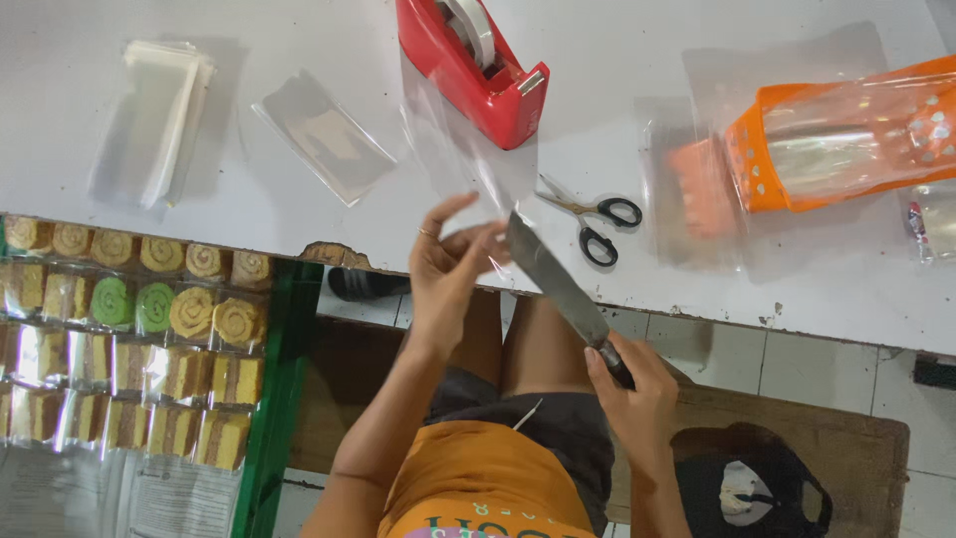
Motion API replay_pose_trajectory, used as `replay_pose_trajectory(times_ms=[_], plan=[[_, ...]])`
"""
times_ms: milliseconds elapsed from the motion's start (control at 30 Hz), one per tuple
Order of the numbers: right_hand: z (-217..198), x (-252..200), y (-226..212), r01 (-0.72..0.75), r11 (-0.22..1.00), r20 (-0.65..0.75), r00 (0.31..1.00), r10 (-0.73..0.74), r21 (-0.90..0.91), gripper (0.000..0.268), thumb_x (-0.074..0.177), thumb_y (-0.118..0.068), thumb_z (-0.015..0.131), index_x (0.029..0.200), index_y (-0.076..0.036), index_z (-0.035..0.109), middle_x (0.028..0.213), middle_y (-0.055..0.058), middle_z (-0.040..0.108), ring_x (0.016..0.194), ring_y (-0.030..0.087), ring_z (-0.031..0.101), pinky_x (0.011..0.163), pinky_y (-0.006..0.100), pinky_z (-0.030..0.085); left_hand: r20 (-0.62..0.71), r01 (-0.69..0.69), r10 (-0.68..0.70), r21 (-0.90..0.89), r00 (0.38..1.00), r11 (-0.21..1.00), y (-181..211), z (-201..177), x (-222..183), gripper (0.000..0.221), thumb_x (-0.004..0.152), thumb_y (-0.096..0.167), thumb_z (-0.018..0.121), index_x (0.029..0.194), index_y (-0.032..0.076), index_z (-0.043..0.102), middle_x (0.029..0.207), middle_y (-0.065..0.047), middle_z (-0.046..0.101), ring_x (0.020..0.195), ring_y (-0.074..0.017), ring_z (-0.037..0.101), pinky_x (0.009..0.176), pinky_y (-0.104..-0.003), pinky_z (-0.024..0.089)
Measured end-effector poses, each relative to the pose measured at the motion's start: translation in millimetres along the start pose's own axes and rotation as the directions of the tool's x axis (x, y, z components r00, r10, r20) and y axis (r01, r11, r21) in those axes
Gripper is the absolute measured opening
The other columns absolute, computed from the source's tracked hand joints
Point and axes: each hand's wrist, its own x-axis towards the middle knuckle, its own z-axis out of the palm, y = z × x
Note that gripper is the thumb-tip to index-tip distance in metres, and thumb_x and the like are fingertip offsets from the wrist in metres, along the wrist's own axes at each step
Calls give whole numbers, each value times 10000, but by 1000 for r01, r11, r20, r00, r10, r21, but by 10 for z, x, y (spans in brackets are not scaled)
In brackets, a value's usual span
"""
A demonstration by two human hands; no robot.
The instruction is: The person prepares plastic sleeves by cutting them with a knife and kemudian packages bakery items into them using tape.
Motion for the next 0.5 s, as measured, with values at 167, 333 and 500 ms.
replay_pose_trajectory(times_ms=[167, 333, 500], plan=[[-3, 173, -61, 11, 1000, -72, 997, -11, -7, 246, 958, -208, 743, 1108, -14, 744, 866, 100, 683, 753, 229, 654, 636, 340, 504, 106, 59, -58, 0, 993, 998, -386, -124, -244, 406, 956, -9, 684, 1329, 1, 524, 1127, -234, 741, 979, -331, 764, 856, -422, 664], [-24, 192, 84, 133, 983, -102, 984, -146, -127, 295, 902, -261, 840, 1080, -30, 794, 803, 111, 718, 631, 234, 690, 505, 295, 529, 148, 81, -76, -31, 986, 996, -473, -289, -175, 283, 970, 9, 675, 1230, -35, 573, 1109, -279, 739, 957, -427, 759, 810, -548, 659], [-354, 339, 194, 180, 966, -38, 981, -190, -188, 226, 909, -245, 811, 1031, -56, 786, 760, 122, 700, 612, 252, 670, 482, 318, 498, 71, 79, -98, 228, 993, 970, -117, -183, -114, 250, 912, 66, 768, 1108, -82, 723, 915, -277, 770, 716, -317, 784, 649, -424, 682]])
